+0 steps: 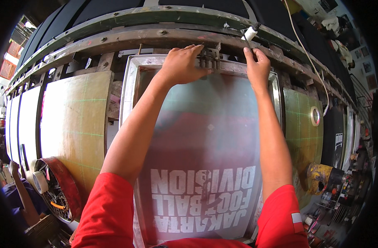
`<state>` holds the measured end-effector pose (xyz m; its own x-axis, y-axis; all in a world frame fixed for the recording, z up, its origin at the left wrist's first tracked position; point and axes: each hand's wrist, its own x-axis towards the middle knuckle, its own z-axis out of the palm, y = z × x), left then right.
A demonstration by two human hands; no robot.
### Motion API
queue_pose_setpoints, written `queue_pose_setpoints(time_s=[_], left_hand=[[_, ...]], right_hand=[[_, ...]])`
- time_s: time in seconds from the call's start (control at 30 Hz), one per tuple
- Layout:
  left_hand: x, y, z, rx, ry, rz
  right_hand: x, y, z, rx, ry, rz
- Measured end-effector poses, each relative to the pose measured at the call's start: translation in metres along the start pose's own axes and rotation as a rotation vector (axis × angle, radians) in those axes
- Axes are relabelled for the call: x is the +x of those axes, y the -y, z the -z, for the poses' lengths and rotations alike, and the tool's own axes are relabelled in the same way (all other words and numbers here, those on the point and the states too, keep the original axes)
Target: The person positions a large rectangular sign frame on a workbench and secures it using a wrench. They tighten bolts at the top corners of the frame, then remove the frame from the bench and place it on the floor.
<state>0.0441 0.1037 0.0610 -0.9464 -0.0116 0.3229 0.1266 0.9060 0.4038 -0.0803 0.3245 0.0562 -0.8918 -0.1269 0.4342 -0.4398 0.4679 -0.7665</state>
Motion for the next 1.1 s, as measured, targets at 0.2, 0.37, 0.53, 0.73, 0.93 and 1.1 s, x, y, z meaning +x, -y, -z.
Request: queue_pose_setpoints(time_s=[0.2, 0.37, 0.53, 0.73, 0.93, 1.1], left_hand=[[0.001, -0.002, 0.004, 0.045, 0.096, 0.024], [0.001, 0.001, 0.002, 0.061, 0.065, -0.004], [0.002, -0.004, 0.003, 0.078, 0.100, 0.030], [0.001, -0.001, 0.000, 0.054, 0.025, -0.010], [-0.001, 0.000, 0.000, 0.057, 0.014, -0.031], [-0.002, 0.000, 0.001, 0.062, 0.003, -0.035]], right_hand=[[-0.004, 0.010, 0.002, 0.023, 0.062, 0.040], [-0.007, 0.016, 0.002, 0.035, 0.066, 0.046], [-0.008, 0.014, 0.004, 0.035, 0.071, 0.058], [-0.006, 0.008, -0.003, 0.136, 0.109, 0.081], [-0.015, 0.030, -0.013, 0.187, 0.225, 0.090], [-0.019, 0.024, -0.010, 0.142, 0.263, 0.234]])
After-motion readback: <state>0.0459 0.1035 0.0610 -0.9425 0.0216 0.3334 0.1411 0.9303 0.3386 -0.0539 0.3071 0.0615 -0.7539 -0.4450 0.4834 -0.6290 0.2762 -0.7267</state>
